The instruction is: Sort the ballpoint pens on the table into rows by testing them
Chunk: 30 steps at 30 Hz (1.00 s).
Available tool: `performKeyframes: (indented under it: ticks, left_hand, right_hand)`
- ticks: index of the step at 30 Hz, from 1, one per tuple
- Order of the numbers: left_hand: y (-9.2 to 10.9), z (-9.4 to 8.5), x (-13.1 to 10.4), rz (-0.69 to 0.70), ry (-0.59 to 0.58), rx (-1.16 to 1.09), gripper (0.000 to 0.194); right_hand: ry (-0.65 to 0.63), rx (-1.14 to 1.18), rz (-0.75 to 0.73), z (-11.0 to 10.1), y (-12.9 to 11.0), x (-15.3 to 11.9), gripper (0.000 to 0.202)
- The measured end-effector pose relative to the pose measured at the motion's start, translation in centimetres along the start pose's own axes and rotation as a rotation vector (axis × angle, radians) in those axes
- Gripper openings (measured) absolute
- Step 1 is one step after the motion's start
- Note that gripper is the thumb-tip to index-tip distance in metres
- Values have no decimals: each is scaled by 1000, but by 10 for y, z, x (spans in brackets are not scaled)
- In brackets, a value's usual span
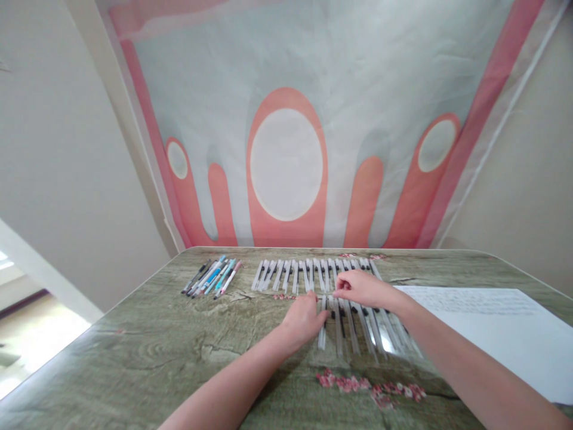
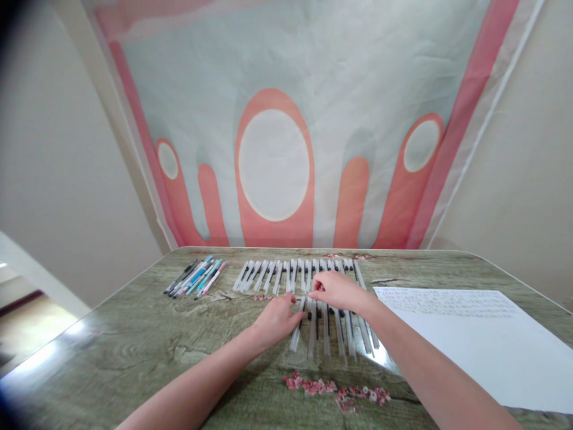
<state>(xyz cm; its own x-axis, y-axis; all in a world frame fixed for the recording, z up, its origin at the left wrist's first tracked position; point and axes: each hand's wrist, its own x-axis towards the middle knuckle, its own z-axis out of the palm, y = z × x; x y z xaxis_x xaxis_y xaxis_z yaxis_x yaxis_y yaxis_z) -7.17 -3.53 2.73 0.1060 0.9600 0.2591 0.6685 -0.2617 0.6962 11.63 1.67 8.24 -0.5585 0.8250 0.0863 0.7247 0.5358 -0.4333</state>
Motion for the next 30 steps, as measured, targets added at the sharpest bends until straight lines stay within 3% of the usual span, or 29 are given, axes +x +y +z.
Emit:
performKeyframes:
  ticks: [5, 8, 23, 27, 30]
  left_hand:
    - [12, -6, 0, 4, -193, 237, 28]
    - [16, -7, 0, 19, -240, 305, 30]
    - [18, -11, 2, 13, -244, 192, 34]
    - [13, -16, 8, 4, -230, 191, 32]
    - [7, -25, 17, -26, -214, 171, 32]
  right_hand:
    - [3, -13, 13, -4, 4, 0, 25]
    - [0, -17, 16, -5, 5, 0, 26]
    - [38, 12, 5, -7, 17, 1, 24]
    - [95, 19, 57, -8, 38, 6, 23]
    - [232, 22, 154, -7, 66, 12, 24]
